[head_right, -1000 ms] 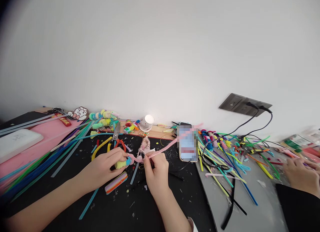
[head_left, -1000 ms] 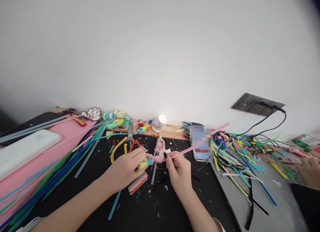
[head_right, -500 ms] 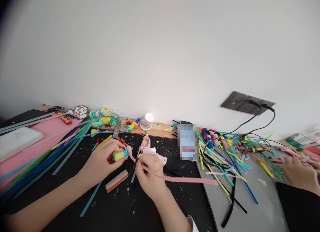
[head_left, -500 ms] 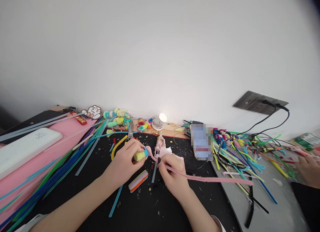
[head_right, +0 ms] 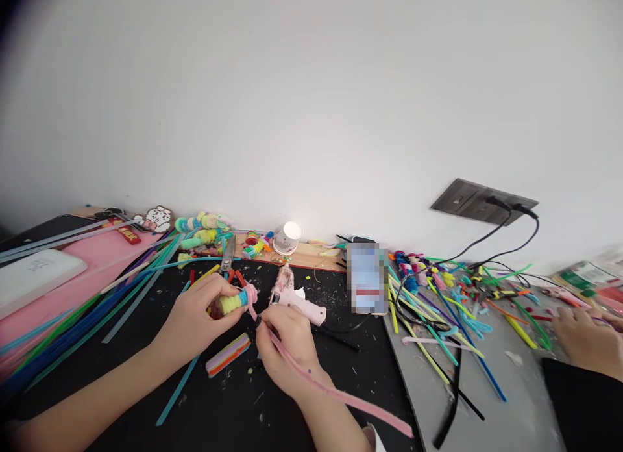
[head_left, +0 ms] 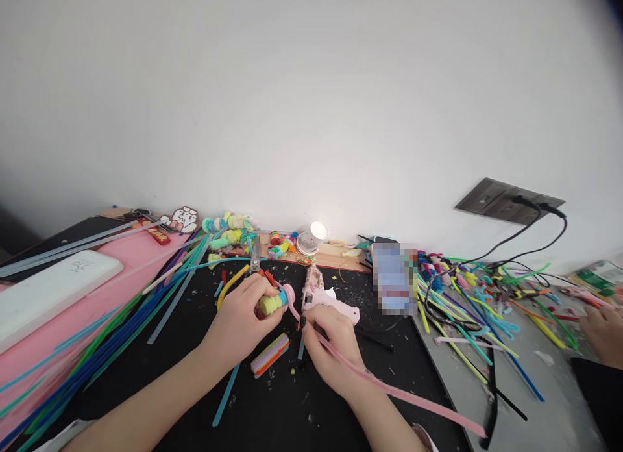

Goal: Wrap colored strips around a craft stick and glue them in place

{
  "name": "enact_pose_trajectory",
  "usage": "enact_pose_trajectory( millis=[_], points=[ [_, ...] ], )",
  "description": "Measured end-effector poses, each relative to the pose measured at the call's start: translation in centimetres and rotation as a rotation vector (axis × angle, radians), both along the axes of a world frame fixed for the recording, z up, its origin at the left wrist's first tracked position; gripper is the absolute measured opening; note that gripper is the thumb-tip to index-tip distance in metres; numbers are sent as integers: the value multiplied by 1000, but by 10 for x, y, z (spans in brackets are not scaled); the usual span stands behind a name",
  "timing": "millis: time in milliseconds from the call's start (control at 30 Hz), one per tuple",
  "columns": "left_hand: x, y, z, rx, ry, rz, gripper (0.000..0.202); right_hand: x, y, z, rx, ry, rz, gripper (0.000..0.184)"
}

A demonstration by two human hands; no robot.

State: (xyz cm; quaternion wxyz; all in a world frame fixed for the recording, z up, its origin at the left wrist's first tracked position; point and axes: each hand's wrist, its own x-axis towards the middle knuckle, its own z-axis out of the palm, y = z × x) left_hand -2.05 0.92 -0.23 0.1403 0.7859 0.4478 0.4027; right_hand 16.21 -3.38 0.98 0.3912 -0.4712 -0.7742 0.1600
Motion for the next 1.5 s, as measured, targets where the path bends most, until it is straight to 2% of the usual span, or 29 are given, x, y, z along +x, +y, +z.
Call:
enact_pose_trajectory(
  millis=[167,333,500,667,900,1033,1233,1500],
  points=[
    [0,0,-1,-66,-34,41,13,2,1,-2,-34,-20,9,20],
    [1,-1,-3,-255,-140,79,15,2,1,0,-64,16,-12,20],
    [4,-1,-3,-465,-295,61,20,2,2,-1,-75,53,-21,20],
    [7,-2,3,-651,-480,30,24,2,2,-3,-67,76,-47,20],
    [9,0,15,-776,-638,-31,25,3,2,-3,-49,81,-96,21],
    [8,0,13,-849,-691,-46,30,4,3,-3,-33,92,-124,22],
    [5,1,6,-928,-728,-159,30,5,4,-3,-42,95,-176,24],
    [6,-1,11,-1012,-763,-157,31,6,5,-5,-35,106,-169,25]
  ],
)
